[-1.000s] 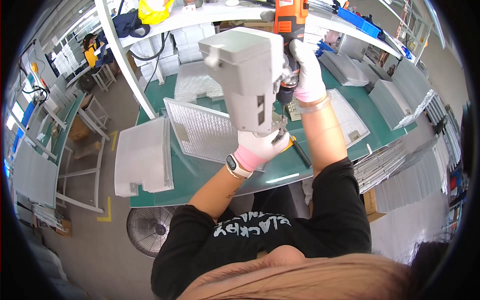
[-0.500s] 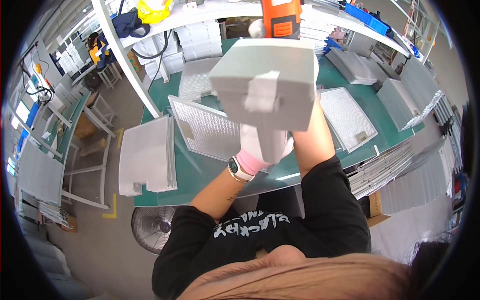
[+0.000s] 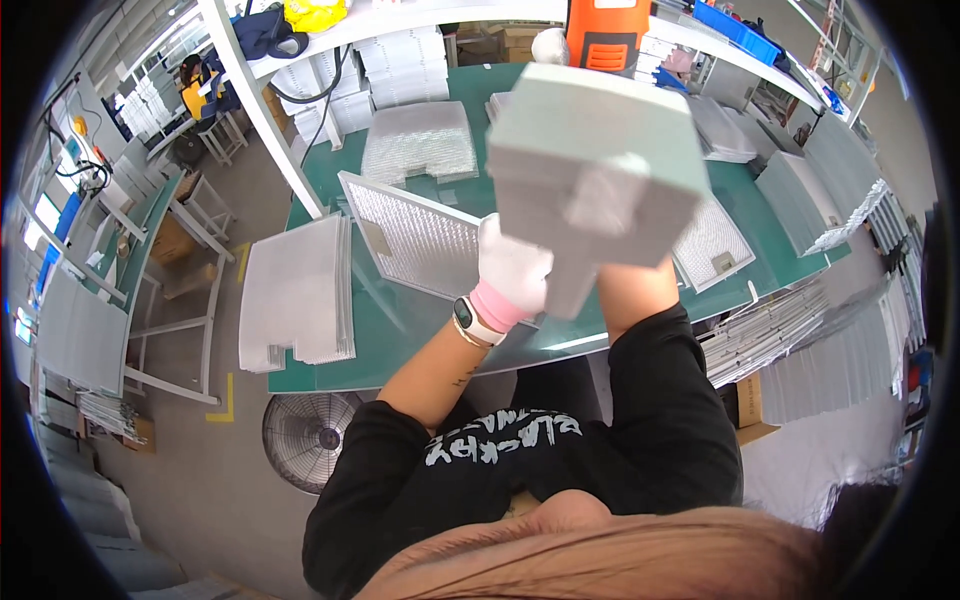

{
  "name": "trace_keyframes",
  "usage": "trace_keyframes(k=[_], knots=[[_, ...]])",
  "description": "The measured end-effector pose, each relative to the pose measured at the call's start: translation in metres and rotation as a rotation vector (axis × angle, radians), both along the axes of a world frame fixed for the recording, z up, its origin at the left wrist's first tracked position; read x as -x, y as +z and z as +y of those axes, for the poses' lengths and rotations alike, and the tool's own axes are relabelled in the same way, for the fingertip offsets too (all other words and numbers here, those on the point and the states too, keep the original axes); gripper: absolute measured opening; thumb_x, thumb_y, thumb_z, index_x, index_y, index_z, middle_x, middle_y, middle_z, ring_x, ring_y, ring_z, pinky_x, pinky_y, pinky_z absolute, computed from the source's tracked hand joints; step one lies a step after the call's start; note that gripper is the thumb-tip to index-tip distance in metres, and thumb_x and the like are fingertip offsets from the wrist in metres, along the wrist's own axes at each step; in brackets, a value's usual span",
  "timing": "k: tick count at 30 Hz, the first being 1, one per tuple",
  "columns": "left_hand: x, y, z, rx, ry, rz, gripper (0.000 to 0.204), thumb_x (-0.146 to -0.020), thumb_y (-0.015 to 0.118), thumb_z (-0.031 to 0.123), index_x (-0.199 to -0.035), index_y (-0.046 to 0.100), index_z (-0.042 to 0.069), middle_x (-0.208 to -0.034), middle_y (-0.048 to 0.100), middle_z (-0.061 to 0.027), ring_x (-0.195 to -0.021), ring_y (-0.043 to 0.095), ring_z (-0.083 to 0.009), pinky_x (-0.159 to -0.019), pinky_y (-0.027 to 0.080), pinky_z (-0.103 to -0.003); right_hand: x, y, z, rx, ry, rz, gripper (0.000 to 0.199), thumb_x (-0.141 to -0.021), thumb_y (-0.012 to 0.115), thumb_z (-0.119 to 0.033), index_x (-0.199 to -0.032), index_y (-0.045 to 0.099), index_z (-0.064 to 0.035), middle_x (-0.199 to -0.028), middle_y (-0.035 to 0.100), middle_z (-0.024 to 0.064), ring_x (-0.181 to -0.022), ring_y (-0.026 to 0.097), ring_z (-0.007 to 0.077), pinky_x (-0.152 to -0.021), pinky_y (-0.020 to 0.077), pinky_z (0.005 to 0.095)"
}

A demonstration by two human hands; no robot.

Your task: Assembling a metal mesh filter by attaching a handle component and a frame using an electric screwdriver and a hammer.

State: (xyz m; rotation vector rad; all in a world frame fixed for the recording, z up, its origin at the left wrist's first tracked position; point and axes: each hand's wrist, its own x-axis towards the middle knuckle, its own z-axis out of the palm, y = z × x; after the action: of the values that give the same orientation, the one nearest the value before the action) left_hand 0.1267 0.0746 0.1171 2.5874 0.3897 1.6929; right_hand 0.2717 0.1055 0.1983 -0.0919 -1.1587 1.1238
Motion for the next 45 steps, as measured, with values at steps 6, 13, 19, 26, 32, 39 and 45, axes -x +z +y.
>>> trace_keyframes(k=[6,13,19,26,32,39,45], knots=[[0.028,-0.018,-0.022,-0.033,0.098,0.006,0.019,-0.065,0.072,0.031,-0.071,0.063,0.015,-0.074,0.060,-0.0019,-0.075,0.057,-0.0251,-0.071,0.042,-0.042,0.010,0.054,-0.025,0.036,-0.335,0.099,0.031,-0.089,0.064,-0.026,-0.113,0.060,-0.0067,-0.097,0.067,0.0038,-0.081,0.066,0.0116,-0.069,0.0534,0.0244],[0.189,-0.087,-0.075,0.046,-0.165,0.759,0.024,-0.061,0.074,0.025,-0.064,0.054,0.012,-0.062,0.050,-0.0039,-0.066,0.054,-0.0244,-0.058,0.038,-0.040,0.038,0.090,-0.066,0.096,-0.312,0.002,0.035,-0.088,0.068,-0.017,-0.118,0.055,-0.0068,-0.083,0.063,0.0053,-0.069,0.062,0.0138,-0.060,0.0515,0.0251],[0.265,-0.259,-0.095,0.037,-0.192,1.141,0.023,-0.066,0.073,0.026,-0.073,0.059,0.009,-0.075,0.058,-0.0065,-0.081,0.060,-0.0261,-0.073,0.047,-0.042,0.021,0.063,-0.047,0.044,-0.227,-0.043,0.024,-0.092,0.062,-0.029,-0.099,0.054,-0.0071,-0.081,0.060,0.0018,-0.062,0.056,0.0071,-0.052,0.0477,0.0200],[0.155,-0.052,-0.052,0.411,-0.113,0.142,0.059,-0.086,0.055,0.015,-0.140,0.038,-0.002,-0.140,0.045,-0.0203,-0.131,0.042,-0.0348,-0.111,0.030,-0.041,0.024,0.049,-0.046,0.060,-0.219,-0.011,0.037,-0.093,0.060,-0.028,-0.121,0.049,-0.0069,-0.083,0.059,0.0028,-0.062,0.054,0.0075,-0.051,0.0477,0.0222],[0.062,-0.012,-0.034,0.890,-0.648,-0.325,0.053,-0.105,0.025,0.031,-0.144,0.023,-0.004,-0.140,0.044,-0.0182,-0.130,0.046,-0.0275,-0.112,0.032,-0.039,0.046,0.010,-0.074,0.152,-0.409,-0.135,0.055,-0.094,0.057,-0.034,-0.137,0.040,-0.0037,-0.077,0.049,0.0002,-0.058,0.043,0.0051,-0.051,0.0356,0.0190],[0.039,-0.052,-0.020,0.841,-0.601,-0.284,0.051,-0.105,0.022,0.035,-0.140,0.027,-0.003,-0.133,0.048,-0.0176,-0.123,0.052,-0.0263,-0.105,0.042,-0.040,0.023,-0.007,-0.082,0.158,-0.497,-0.055,0.049,-0.093,0.058,-0.023,-0.135,0.040,-0.0052,-0.075,0.055,0.0030,-0.056,0.051,0.0082,-0.047,0.0409,0.0209],[0.044,-0.014,-0.016,0.969,-0.589,-0.278,0.049,-0.106,0.023,0.033,-0.140,0.028,0.000,-0.135,0.047,-0.0183,-0.124,0.050,-0.0281,-0.107,0.041,-0.045,0.041,-0.030,-0.078,0.132,-0.529,0.015,0.047,-0.093,0.057,-0.022,-0.134,0.038,-0.0079,-0.074,0.055,0.0034,-0.051,0.049,0.0069,-0.043,0.0371,0.0195]])
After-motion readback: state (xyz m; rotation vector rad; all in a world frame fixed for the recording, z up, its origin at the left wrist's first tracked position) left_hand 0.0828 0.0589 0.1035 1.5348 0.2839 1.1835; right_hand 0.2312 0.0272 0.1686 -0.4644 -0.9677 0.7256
